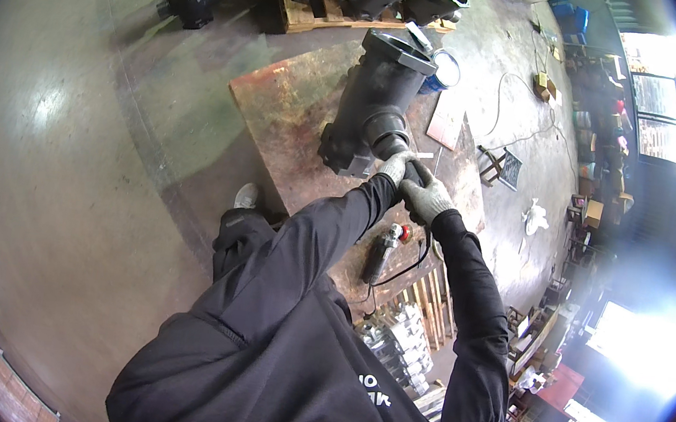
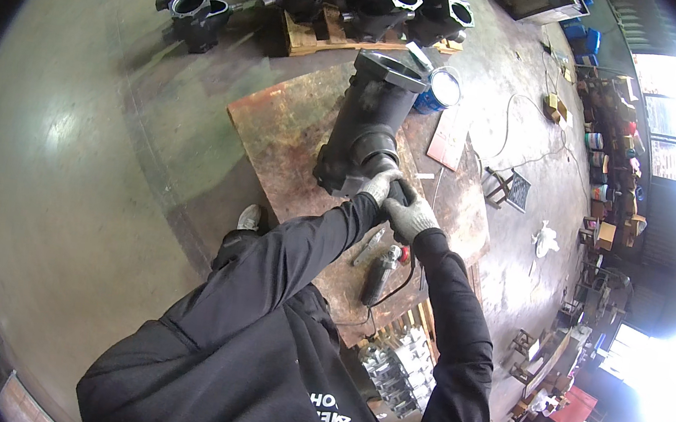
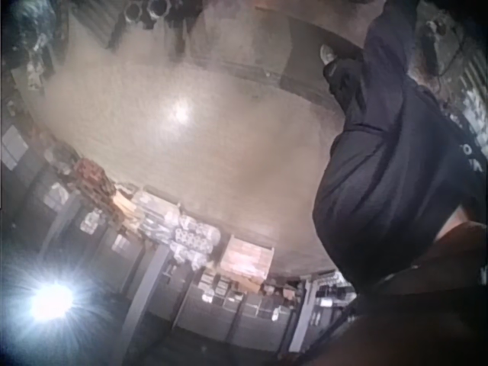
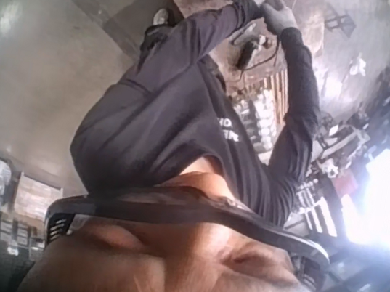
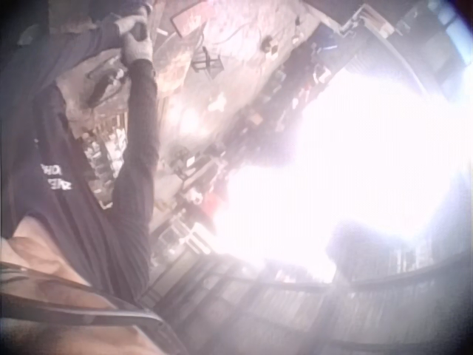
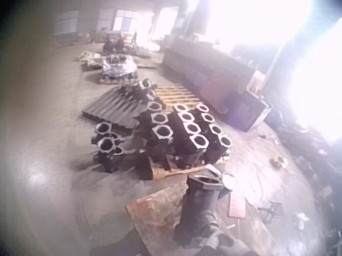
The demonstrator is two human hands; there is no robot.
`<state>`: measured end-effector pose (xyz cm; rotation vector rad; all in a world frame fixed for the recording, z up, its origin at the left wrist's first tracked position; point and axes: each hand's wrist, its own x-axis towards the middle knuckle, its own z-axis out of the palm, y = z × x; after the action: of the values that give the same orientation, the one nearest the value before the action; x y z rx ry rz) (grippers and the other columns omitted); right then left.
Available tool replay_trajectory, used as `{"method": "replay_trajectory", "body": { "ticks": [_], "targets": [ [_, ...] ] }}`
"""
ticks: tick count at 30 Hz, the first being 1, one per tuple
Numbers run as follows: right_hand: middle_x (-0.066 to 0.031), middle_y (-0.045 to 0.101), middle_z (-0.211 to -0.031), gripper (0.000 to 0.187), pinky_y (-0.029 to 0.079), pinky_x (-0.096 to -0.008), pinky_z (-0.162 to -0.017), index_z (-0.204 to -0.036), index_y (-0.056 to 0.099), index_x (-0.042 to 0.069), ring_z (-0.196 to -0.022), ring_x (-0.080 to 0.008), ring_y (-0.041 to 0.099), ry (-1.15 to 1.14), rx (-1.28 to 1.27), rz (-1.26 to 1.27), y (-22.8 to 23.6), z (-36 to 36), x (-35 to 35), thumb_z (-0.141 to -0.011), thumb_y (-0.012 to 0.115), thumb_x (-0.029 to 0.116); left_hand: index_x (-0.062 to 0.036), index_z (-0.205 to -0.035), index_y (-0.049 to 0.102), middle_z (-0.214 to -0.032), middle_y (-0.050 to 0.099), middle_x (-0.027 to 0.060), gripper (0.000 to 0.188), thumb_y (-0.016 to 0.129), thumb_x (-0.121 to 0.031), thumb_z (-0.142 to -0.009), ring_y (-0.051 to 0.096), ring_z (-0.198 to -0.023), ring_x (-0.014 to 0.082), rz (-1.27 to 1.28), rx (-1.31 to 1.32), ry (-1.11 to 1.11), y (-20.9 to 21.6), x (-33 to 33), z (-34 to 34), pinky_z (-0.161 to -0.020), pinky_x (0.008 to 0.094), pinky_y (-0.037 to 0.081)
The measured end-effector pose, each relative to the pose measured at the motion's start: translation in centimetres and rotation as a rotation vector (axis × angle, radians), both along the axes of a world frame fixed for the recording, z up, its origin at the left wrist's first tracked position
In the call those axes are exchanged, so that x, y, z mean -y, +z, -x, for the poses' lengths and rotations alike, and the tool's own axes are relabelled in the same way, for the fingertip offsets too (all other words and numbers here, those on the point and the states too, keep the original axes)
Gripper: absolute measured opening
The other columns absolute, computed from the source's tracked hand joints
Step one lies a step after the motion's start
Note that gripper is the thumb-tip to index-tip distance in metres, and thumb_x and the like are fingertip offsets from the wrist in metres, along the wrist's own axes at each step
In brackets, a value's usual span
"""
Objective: The person uses an angle grinder to smooth the exterior surfaces and edges of a black metal exhaust manifold. They rotate the part to access different areas, then switch to a smaller rotary tool to grind the interior of the openings. The person continues to grind the exterior surfaces with the angle grinder.
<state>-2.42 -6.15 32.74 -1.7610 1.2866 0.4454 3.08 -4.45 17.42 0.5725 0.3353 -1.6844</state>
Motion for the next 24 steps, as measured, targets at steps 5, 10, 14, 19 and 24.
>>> {"method": "replay_trajectory", "body": {
  "ticks": [5,10,14,19,24],
  "targets": [
    [-0.0044,0.057,-0.066,0.071,0.043,-0.0306,-0.041,-0.153,0.043,0.018,-0.047,-0.0143,0.052,-0.032,-0.009,-0.036,0.7,0.2,-0.1,-0.086,0.063,0.027,0.0261,-0.115,0.049,-0.111,0.058,0.0452,0.088,0.039,-0.058,-0.089,0.060,-0.099,0.0549,0.785,-0.029,-0.515,-4.6,3.2,-1.1,-0.096,0.0573,0.046],
    [-0.0083,0.066,-0.080,0.073,0.051,-0.0311,-0.053,-0.152,0.043,0.012,-0.060,-0.0154,0.061,0.039,0.040,0.040,0.4,2.0,-1.7,-0.084,0.065,0.028,0.0199,-0.111,0.054,-0.109,0.061,0.0383,0.076,0.045,-0.052,-0.087,0.061,-0.098,0.0495,0.461,-0.030,-0.313,-5.8,2.5,1.8,-0.092,0.0543,0.048],
    [-0.0120,0.070,-0.092,0.074,0.054,-0.0317,-0.063,-0.152,0.044,0.008,-0.070,-0.0161,0.066,0.048,0.060,0.112,1.3,4.4,-2.8,-0.084,0.066,0.028,0.0045,-0.116,0.059,-0.111,0.065,0.0232,0.053,0.071,-0.036,-0.083,0.065,-0.098,0.0343,-0.099,-0.238,0.205,-3.8,1.2,6.7,-0.092,0.0449,0.051],
    [-0.0085,0.067,-0.078,0.074,0.048,-0.0295,-0.046,-0.153,0.043,0.013,-0.051,-0.0132,0.059,-0.040,0.018,0.101,3.2,6.3,-4.1,-0.084,0.066,0.026,-0.0028,-0.116,0.059,-0.102,0.066,0.0210,0.048,0.063,-0.041,-0.086,0.066,-0.086,0.0384,-0.193,-0.118,0.133,-1.6,-0.2,8.6,-0.084,0.0512,0.053],
    [-0.0077,0.065,-0.075,0.073,0.046,-0.0297,-0.043,-0.153,0.044,0.015,-0.049,-0.0134,0.057,-0.063,0.011,0.092,4.0,6.1,-4.9,-0.084,0.065,0.025,-0.0032,-0.115,0.059,-0.099,0.065,0.0200,0.049,0.066,-0.041,-0.084,0.066,-0.085,0.0360,-0.182,-0.137,0.114,0.6,-1.7,7.7,-0.081,0.0485,0.054]
  ]
}}
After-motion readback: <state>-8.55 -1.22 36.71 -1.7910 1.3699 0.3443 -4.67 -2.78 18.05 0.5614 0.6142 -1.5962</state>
